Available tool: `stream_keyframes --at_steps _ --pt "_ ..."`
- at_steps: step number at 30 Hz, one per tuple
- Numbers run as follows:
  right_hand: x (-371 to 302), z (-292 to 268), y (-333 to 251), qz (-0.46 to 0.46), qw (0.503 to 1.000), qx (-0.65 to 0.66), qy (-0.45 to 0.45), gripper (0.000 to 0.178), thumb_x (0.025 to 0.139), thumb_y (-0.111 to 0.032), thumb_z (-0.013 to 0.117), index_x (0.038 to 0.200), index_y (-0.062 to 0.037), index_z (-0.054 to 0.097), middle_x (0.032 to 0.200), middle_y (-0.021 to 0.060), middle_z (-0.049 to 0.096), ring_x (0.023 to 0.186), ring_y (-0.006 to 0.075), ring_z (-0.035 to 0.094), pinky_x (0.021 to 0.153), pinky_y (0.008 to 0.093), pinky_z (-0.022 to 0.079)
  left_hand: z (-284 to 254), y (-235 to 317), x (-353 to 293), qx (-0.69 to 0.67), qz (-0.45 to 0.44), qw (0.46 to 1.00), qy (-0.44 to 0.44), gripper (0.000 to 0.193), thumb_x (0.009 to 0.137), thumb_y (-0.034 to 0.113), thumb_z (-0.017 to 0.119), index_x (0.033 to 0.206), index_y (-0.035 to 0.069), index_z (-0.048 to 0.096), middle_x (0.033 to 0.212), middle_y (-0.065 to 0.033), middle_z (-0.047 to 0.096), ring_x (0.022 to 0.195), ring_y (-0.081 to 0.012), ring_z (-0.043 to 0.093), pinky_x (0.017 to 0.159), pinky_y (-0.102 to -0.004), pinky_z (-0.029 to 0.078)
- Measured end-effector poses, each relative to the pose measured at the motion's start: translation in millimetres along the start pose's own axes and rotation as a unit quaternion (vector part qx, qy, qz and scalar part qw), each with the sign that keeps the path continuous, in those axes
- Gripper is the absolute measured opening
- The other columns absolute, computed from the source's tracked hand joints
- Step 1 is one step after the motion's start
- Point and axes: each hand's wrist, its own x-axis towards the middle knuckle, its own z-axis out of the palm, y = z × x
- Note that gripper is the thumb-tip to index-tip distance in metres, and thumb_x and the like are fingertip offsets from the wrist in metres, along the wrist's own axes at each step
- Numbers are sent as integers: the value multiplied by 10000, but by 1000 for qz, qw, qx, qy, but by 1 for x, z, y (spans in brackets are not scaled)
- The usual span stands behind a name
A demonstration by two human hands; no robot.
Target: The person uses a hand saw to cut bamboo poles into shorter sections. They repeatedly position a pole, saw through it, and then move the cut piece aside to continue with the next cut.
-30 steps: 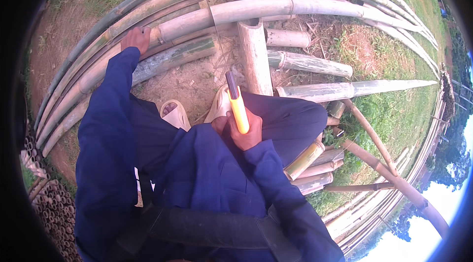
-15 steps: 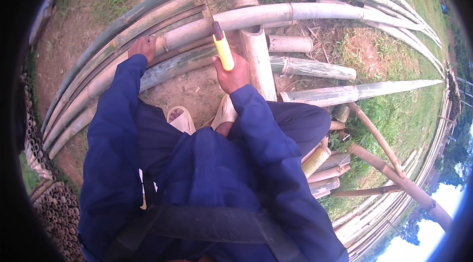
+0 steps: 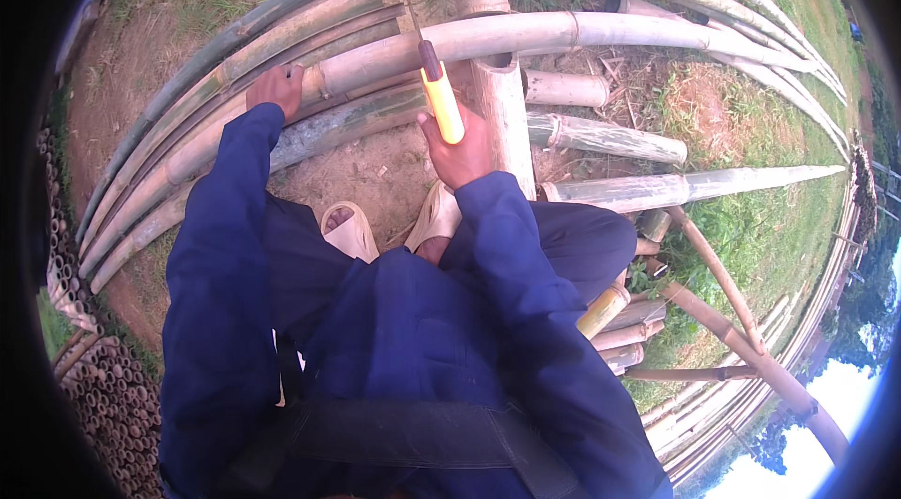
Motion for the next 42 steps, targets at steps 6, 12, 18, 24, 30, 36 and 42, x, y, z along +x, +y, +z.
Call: stream_keyframes --at_steps 6,12,18,24,30,36,42 --pt "-155 -37 30 -4 999 -10 43 327 919 3 695 1244 40 688 1073 119 774 979 172 733 867 283 552 3 1 -5 10 -12 1000 -10 641 1002 538 421 1151 -17 707 1115 -289 704 1082 -432 673 961 -508 505" --pt "-16 -6 7 2 1000 1 16 190 942 -123 722 848 15 631 646 39 567 591 110 484 561 323 430 9 2 1 -3 10 1000 6 644 1002 546 427 1147 -14 710 1119 -280 709 1067 -442 676 952 -515 511" --pt "-100 -28 33 12 1000 -5 6 181 934 -71 723 1083 31 710 867 105 736 765 117 660 727 285 537 13 -8 0 -14 0 1000 5 635 999 546 441 1134 -13 710 1105 -274 714 1070 -447 675 958 -523 509" --pt "-90 -28 12 -6 999 -5 34 169 931 -47 719 1080 34 718 853 113 738 761 109 663 715 288 541 3 3 -4 22 -12 1000 -8 638 1002 547 435 1124 -16 710 1089 -279 715 1056 -446 679 936 -523 513" --pt "-35 -11 30 99 994 38 -22 141 984 -117 709 985 18 671 741 -41 597 621 56 516 585 239 501 11 -4 -3 -20 28 999 10 635 1010 537 429 1104 -19 719 1073 -284 716 1043 -453 679 933 -523 511" --pt "-169 -44 42 33 999 -7 20 365 922 -16 704 1283 22 667 1028 138 753 904 123 686 858 278 531 6 0 -4 2 -4 1000 -17 630 1012 538 428 1131 -10 713 1083 -287 712 1061 -445 673 943 -518 509" --pt "-8 3 20 -44 999 -12 18 189 950 -128 721 859 18 643 645 61 588 599 116 519 572 327 445 -1 7 -3 16 13 1000 8 619 1011 536 430 1123 2 722 1102 -273 714 1067 -438 675 952 -511 507"
